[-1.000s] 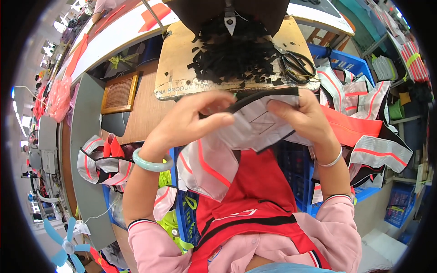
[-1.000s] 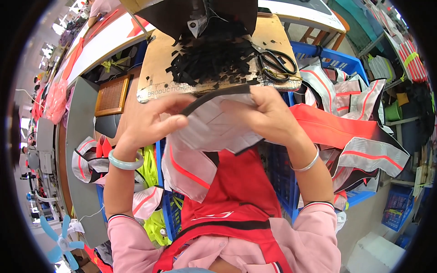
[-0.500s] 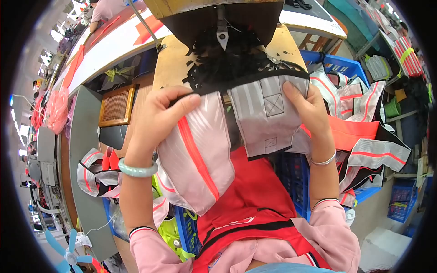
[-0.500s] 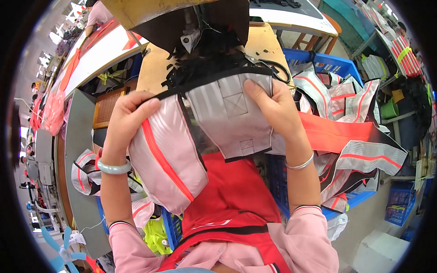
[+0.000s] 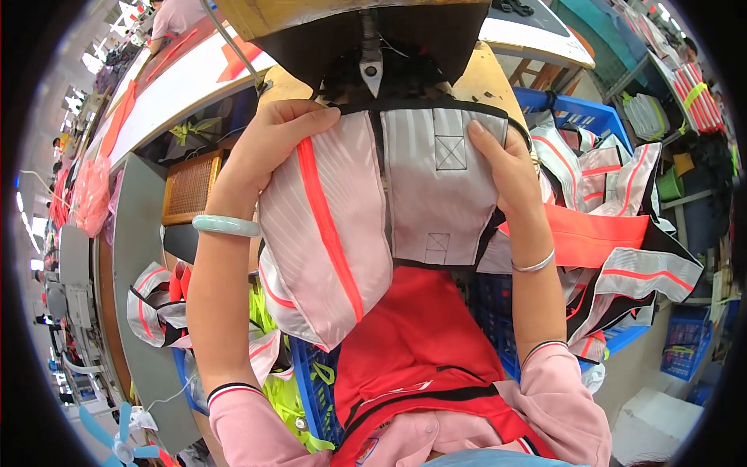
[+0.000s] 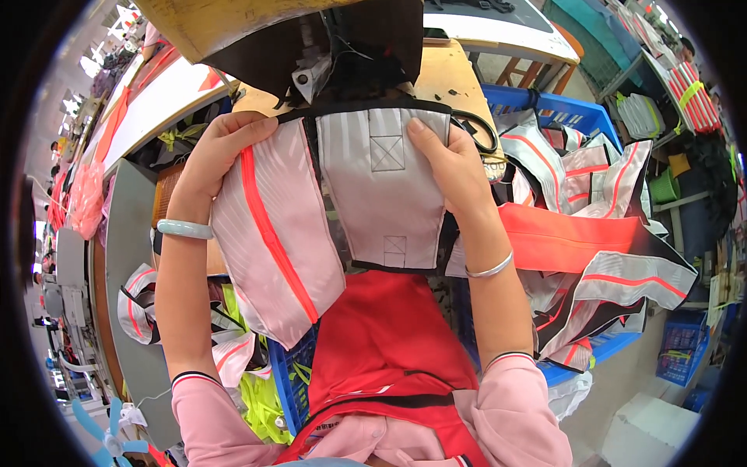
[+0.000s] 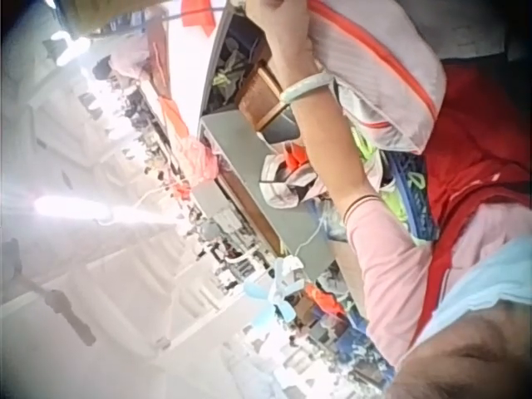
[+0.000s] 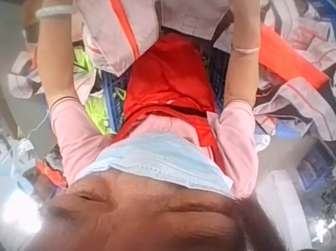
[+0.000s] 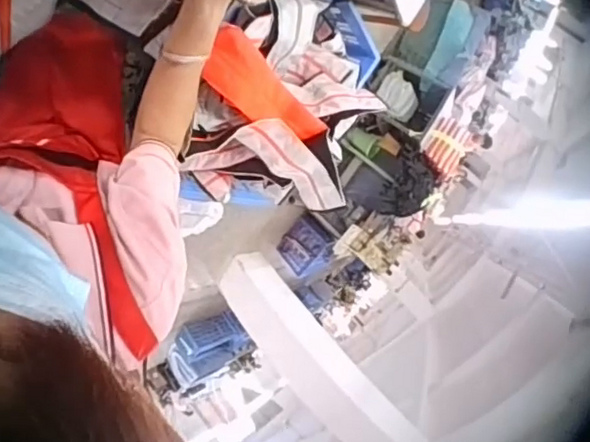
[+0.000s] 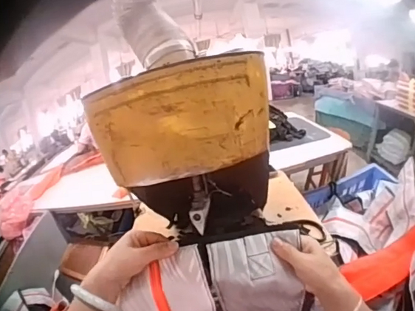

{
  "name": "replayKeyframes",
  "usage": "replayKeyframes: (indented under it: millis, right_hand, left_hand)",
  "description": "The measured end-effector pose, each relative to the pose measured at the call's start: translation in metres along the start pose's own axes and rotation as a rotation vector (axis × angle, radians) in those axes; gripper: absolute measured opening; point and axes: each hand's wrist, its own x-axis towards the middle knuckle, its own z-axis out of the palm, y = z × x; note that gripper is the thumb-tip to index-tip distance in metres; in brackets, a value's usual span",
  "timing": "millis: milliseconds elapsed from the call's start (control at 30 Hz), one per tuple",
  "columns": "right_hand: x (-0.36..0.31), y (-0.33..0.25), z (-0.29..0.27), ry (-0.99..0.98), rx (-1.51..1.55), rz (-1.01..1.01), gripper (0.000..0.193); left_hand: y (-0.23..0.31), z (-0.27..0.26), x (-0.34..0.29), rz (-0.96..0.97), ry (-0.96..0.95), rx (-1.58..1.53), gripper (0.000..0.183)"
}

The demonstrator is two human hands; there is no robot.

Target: Sewing fabric components and reflective strips onto safety vests using an industrial sewing machine.

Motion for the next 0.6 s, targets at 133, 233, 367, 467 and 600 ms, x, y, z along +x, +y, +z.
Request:
replayKeyframes:
  millis: [133,233,367,467,600]
  right_hand:
    - [0.008,-0.002,-0.001,-0.002,-0.002,0.057,0.025]
    - [0.009,-0.009,0.001,-0.008,0.002,0.027,0.025]
    - [0.012,-0.01,0.006,0.03,0.0,-0.006,0.024]
    - [0.011,-0.013,0.005,0.032,-0.047,-0.044,0.024]
    - [-0.024,-0.024,-0.005,0.061,-0.117,-0.117,0.022]
  left_hand:
    - [0.002,-0.005,0.006,-0.013,0.036,-0.017,0.028]
    - [0.005,-0.006,0.009,0.001,0.022,-0.041,0.025]
    - [0.006,-0.006,0.009,0.015,0.052,-0.04,0.02]
    - [0.006,-0.008,0.012,0.004,0.039,-0.04,0.019]
    - [-0.004,-0.022,-0.003,0.055,0.079,0.066,0.025]
